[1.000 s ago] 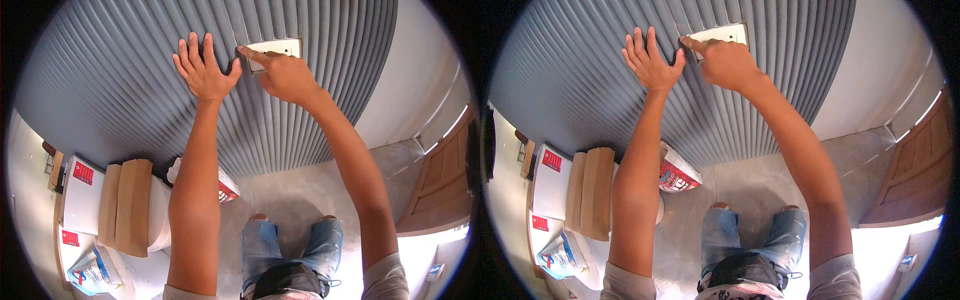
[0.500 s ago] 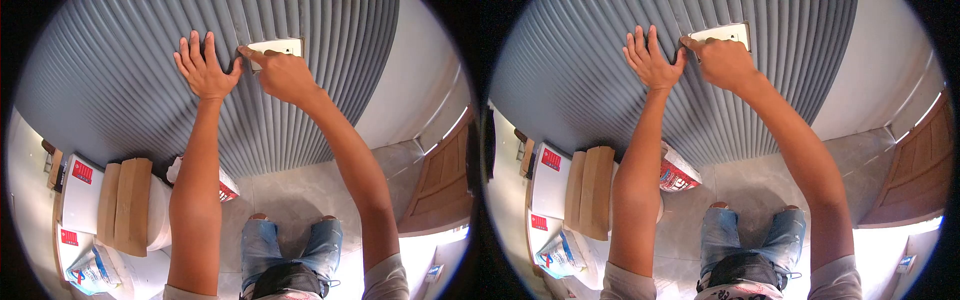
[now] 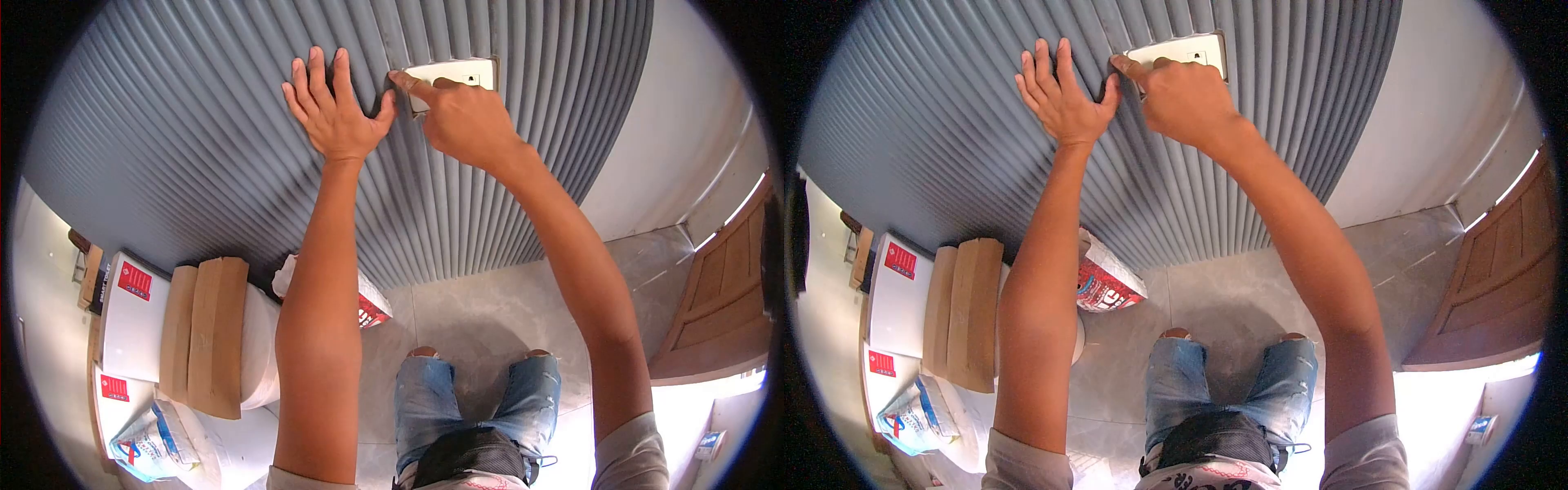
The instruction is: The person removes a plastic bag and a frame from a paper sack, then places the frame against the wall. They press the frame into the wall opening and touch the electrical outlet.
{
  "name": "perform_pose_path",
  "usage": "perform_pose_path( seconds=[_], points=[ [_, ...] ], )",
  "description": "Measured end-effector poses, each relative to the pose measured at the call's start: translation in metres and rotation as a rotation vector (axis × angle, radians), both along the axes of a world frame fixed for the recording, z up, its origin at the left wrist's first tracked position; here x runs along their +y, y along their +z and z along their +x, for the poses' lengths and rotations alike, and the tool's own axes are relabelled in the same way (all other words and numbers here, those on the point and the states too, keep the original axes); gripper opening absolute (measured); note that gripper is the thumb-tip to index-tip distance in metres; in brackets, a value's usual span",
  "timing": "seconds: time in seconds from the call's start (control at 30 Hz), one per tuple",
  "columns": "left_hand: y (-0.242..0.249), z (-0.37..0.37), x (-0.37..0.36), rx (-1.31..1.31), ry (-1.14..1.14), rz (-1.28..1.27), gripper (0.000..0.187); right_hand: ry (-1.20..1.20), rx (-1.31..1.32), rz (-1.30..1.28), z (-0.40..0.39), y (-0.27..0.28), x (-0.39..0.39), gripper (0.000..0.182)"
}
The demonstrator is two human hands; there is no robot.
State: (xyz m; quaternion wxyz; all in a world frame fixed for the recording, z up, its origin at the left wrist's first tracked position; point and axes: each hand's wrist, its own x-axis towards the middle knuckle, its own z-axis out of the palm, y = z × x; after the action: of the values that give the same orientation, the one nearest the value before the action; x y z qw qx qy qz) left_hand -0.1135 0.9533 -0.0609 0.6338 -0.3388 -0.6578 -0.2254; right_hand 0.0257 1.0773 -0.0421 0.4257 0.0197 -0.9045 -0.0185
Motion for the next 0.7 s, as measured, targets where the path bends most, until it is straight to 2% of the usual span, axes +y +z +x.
perform_pose_path(
  seconds=[0.5,0.6,0.67,0.7],
  points=[
    [-0.002,-0.003,0.000,-0.021,0.013,-0.017,0.083,-0.032,-0.012,0.063,0.003,0.008,0.000,0.053],
    [-0.001,-0.005,0.000,-0.008,0.008,-0.014,0.082,-0.041,0.020,0.060,0.009,0.011,0.007,0.042],
    [-0.002,-0.005,0.001,0.008,-0.008,-0.004,0.081,-0.081,0.187,0.001,0.012,0.009,0.017,0.029],
    [-0.003,-0.005,0.001,0.007,-0.007,-0.004,0.081,-0.080,0.185,0.001,0.017,0.008,0.021,0.029]
  ],
)
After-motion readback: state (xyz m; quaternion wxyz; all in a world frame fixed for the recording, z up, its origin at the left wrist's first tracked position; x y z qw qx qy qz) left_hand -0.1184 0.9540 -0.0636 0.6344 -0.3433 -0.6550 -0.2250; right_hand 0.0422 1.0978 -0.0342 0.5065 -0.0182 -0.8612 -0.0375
